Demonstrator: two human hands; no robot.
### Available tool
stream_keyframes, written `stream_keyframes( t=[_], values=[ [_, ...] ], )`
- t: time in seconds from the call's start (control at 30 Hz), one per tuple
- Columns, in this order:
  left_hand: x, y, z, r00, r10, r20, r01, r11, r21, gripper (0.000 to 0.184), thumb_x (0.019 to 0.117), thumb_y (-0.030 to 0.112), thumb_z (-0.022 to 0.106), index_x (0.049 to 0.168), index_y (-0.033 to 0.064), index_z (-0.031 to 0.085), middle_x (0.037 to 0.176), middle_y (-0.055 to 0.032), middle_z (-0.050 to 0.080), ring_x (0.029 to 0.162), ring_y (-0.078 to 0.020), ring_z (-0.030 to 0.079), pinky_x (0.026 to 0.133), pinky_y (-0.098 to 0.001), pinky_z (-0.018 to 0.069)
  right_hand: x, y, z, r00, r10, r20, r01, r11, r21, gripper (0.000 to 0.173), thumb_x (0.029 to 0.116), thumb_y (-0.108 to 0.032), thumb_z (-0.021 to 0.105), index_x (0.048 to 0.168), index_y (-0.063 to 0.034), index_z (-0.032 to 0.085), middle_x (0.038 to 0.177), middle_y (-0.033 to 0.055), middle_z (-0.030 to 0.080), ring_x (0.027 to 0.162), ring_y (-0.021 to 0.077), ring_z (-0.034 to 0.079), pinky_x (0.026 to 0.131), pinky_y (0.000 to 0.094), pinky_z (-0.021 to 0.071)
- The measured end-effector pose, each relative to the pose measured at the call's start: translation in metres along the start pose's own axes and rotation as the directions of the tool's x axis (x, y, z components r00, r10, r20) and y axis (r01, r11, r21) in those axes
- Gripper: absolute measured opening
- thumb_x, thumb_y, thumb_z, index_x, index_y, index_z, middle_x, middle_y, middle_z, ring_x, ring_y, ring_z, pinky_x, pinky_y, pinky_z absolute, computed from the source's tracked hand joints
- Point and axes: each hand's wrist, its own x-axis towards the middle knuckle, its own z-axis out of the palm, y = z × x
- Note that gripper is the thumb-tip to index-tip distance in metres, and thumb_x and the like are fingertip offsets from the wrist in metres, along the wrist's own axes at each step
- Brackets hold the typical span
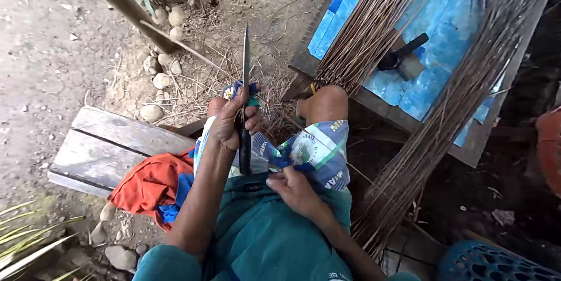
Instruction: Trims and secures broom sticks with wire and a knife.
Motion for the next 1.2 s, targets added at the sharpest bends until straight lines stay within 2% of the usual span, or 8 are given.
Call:
stream_keyframes(
  t=[0.1,0.23,0.37,0.63,0.8,0.9,1.1,1.2],
  values=[
    [-0.002,0.007,-0.008,0.999,0.021,-0.042,-0.025,0.996,-0.086,0.039,0.1089,0.039,0.041,0.129,0.0112,0.058,0.064,0.0017,0.056,0.047,-0.0077,0.053,0.045,-0.0221,0.0488,-0.013,-0.016,0.002,0.995,-0.046,0.084,0.089,0.766,-0.636,0.036,0.1041,-0.025,0.055,0.112,0.0072,0.067,0.095,0.0255,0.071,0.09,0.041,0.072,0.079,0.0541,0.0581],
    [-0.005,0.011,-0.015,0.997,0.032,-0.071,-0.042,0.99,-0.137,0.038,0.1098,0.038,0.039,0.129,0.0107,0.059,0.066,0.0,0.059,0.048,-0.0084,0.056,0.045,-0.0223,0.0508,-0.054,-0.026,-0.023,0.865,-0.499,-0.05,0.282,0.567,-0.774,0.026,0.0956,-0.027,0.062,0.08,-0.0066,0.069,0.062,0.0087,0.062,0.055,0.0246,0.066,0.049,0.0387,0.0553],
    [-0.003,0.01,-0.016,0.995,0.033,-0.097,-0.044,0.992,-0.119,0.04,0.1107,0.039,0.036,0.127,0.012,0.059,0.064,0.0012,0.057,0.047,-0.0076,0.054,0.044,-0.0222,0.0494,-0.076,-0.041,-0.057,0.785,-0.58,-0.219,0.243,0.613,-0.751,0.031,0.1049,-0.032,0.055,0.092,-0.0079,0.069,0.071,0.0059,0.068,0.067,0.0155,0.069,0.06,0.0288,0.0571],
    [-0.004,0.004,-0.014,0.994,-0.045,-0.103,0.036,0.996,-0.08,0.04,0.1101,0.04,0.038,0.131,0.0113,0.057,0.067,0.0,0.056,0.047,-0.0081,0.051,0.043,-0.0213,0.0468,-0.036,-0.005,-0.101,0.726,-0.558,-0.402,0.028,0.608,-0.794,0.035,0.1021,-0.03,0.06,0.098,0.0024,0.072,0.075,0.0176,0.069,0.065,0.0307,0.07,0.056,0.0433,0.0563],
    [-0.002,0.007,-0.004,0.988,-0.079,-0.133,0.07,0.995,-0.073,0.038,0.1094,0.041,0.039,0.121,0.0128,0.061,0.063,0.0017,0.053,0.047,-0.0071,0.05,0.045,-0.0213,0.0468,-0.021,0.022,-0.106,0.873,-0.416,-0.254,0.228,0.81,-0.541,0.034,0.1037,-0.032,0.058,0.1,-0.0012,0.073,0.077,0.0066,0.073,0.064,0.0148,0.069,0.06,0.033,0.0584],
    [-0.002,0.009,0.0,0.991,-0.045,-0.123,0.051,0.998,0.044,0.038,0.1096,0.041,0.038,0.126,0.0146,0.06,0.062,0.0033,0.054,0.047,-0.0057,0.05,0.045,-0.0204,0.0471,-0.027,0.016,-0.1,0.952,-0.26,-0.164,0.267,0.963,0.023,0.02,0.1043,-0.019,0.059,0.105,-0.0014,0.068,0.076,-0.0049,0.07,0.058,-0.0024,0.06,0.052,0.0134,0.0506],
    [-0.04,-0.036,0.035,0.956,-0.274,0.103,0.191,0.85,0.492,0.011,0.0954,0.023,0.063,0.086,0.017,0.063,0.063,0.0069,0.059,0.049,-0.0009,0.053,0.047,-0.0174,0.0464,-0.028,0.01,-0.074,0.997,0.03,0.071,-0.076,0.548,0.833,0.016,0.1008,-0.017,0.059,0.104,-0.0061,0.071,0.061,-0.002,0.063,0.043,0.0014,0.055,0.042,0.0164,0.0483],
    [-0.053,-0.059,0.038,0.915,-0.316,0.25,0.202,0.897,0.394,0.007,0.099,0.024,0.065,0.095,0.0186,0.068,0.07,0.0106,0.063,0.055,0.0034,0.054,0.052,-0.0134,0.0471,-0.028,0.011,-0.063,0.993,-0.065,0.103,-0.068,0.407,0.911,0.016,0.099,-0.019,0.063,0.104,-0.0087,0.073,0.06,-0.004,0.064,0.044,-0.0007,0.055,0.043,0.015,0.0476]
  ],
)
